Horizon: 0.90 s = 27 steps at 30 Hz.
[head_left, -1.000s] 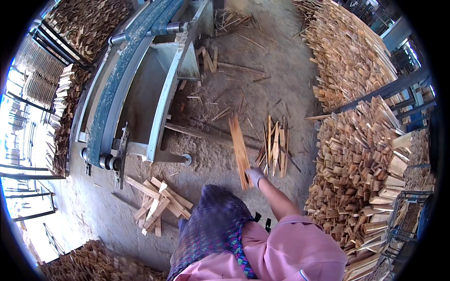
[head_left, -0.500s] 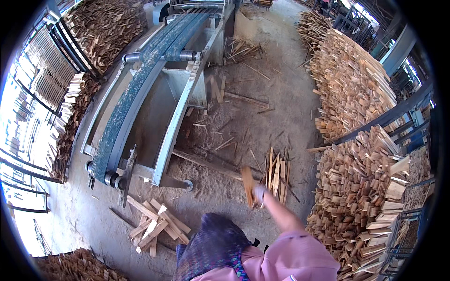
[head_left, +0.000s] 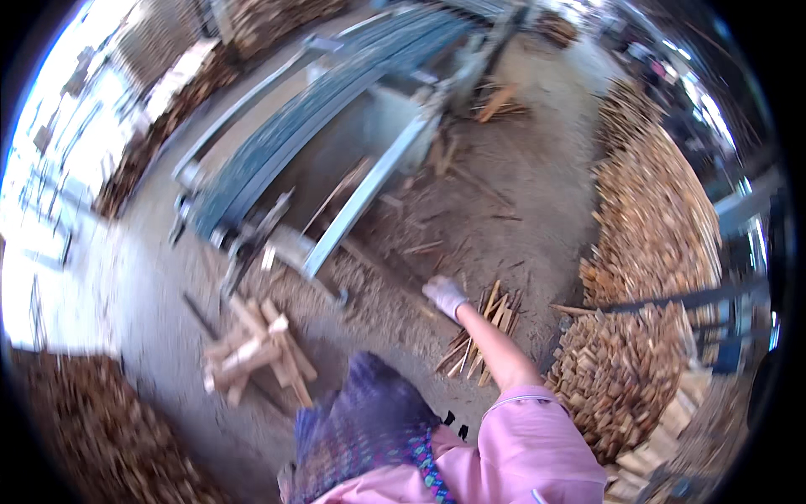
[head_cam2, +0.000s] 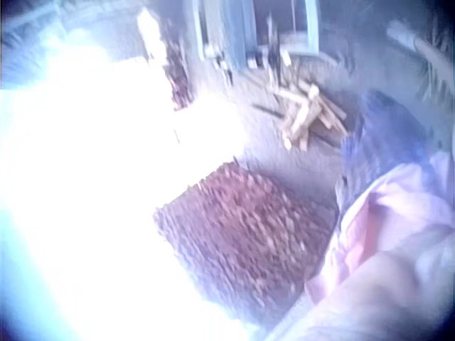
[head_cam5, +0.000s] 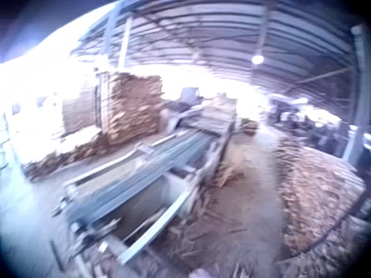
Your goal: The person gathers and sorts thin wooden sticks and planks from the floor, then places them into a metal rack. They repeatedly pick up bundles of sticks, arrange them, and transfer them to the rack, continuing this cycle throughout the clip.
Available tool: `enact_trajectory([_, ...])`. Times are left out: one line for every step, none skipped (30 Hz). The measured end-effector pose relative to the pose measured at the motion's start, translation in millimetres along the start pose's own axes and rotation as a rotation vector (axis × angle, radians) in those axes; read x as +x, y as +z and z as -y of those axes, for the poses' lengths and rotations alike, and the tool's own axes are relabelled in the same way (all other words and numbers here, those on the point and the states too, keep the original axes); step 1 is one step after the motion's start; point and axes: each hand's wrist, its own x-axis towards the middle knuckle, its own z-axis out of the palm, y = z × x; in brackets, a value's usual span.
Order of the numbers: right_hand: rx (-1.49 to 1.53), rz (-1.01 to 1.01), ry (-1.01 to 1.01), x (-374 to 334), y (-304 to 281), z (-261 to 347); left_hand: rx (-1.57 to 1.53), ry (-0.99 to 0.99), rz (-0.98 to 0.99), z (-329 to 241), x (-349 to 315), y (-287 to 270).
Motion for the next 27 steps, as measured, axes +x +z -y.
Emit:
enact_trajectory([0.153, 0.177, 0.24, -23, -4, 68, 0.039, 0.057, -0.065, 32, -14, -19])
enact_trajectory([0.046, 0.319, 0.136, -33, 46, 58, 0.18, 0.173, -0.126, 76, -50, -39])
enact_trajectory([-0.064, 0.417, 0.038, -45, 73, 52, 0.419, 0.38, -0.188, 109, -74, -52])
enact_trajectory([-0.077, 0.495, 0.069, -73, 87, 56, 0.757, 0.555, -0.21, 128, -82, -52])
enact_trajectory([-0.034, 0.542, 0.089, -95, 92, 57, 0.953, 0.62, -0.299, 159, -115, -42])
enact_trajectory([0.008, 0.57, 0.107, -107, 74, 80, 0.894, 0.391, -0.217, 157, -130, -26])
enact_trajectory([0.041, 0.574, 0.148, -113, 54, 92, 0.852, 0.183, -0.131, 141, -134, -8])
enact_trajectory([-0.035, 0.603, 0.106, -112, 52, 77, 0.296, -0.063, -0.19, 123, -144, 17])
enact_trajectory([-0.101, 0.617, 0.069, -109, 54, 61, -0.255, -0.281, -0.238, 106, -153, 32])
enact_trajectory([-0.165, 0.631, 0.027, -102, 57, 51, -0.313, -0.295, -0.263, 116, -158, 37])
enact_trajectory([-0.197, 0.658, 0.04, -96, 56, 55, -0.365, -0.309, -0.279, 131, -159, 41])
enact_trajectory([-0.227, 0.68, 0.057, -90, 55, 58, -0.412, -0.319, -0.293, 144, -160, 46])
enact_trajectory([-0.269, 0.695, 0.078, -79, 41, 59, -0.47, -0.304, -0.301, 155, -161, 63])
enact_trajectory([-0.345, 0.642, -0.065, -67, 33, 64, -0.514, -0.286, -0.313, 166, -159, 71])
enact_trajectory([-0.29, 0.608, 0.119, -59, 30, 71, -0.557, -0.268, -0.326, 177, -159, 78])
enact_trajectory([-0.199, 0.573, 0.212, -56, 16, 93, -0.568, -0.285, -0.31, 183, -162, 92])
enact_trajectory([-0.094, 0.531, 0.308, -58, 9, 113, -0.566, -0.295, -0.296, 185, -165, 97])
enact_trajectory([-0.229, 0.496, 0.152, -51, 12, 110, -0.564, -0.307, -0.284, 187, -165, 101])
enact_trajectory([-0.369, 0.458, -0.008, -38, 3, 104, -0.573, -0.291, -0.307, 185, -161, 116])
enact_trajectory([-0.494, 0.433, -0.171, -34, 4, 107, -0.573, -0.283, -0.342, 187, -159, 122])
enact_trajectory([-0.505, 0.451, -0.211, -28, 7, 110, -0.571, -0.277, -0.378, 190, -157, 126])
enact_trajectory([-0.51, 0.468, -0.249, -24, 12, 127, -0.543, -0.265, -0.351, 187, -155, 124])
enact_trajectory([-0.515, 0.482, -0.291, -18, 20, 152, -0.519, -0.248, -0.323, 178, -150, 118])
enact_trajectory([-0.553, 0.517, -0.29, -18, 27, 187, -0.493, -0.232, -0.296, 168, -148, 114])
enact_trajectory([-0.597, 0.576, -0.278, -20, 29, 212, -0.482, -0.243, -0.335, 152, -150, 115])
enact_trajectory([-0.641, 0.631, -0.261, -25, 30, 234, -0.468, -0.253, -0.369, 133, -157, 116])
enact_trajectory([-0.684, 0.68, -0.256, -26, 42, 259, -0.461, -0.254, -0.412, 124, -153, 114])
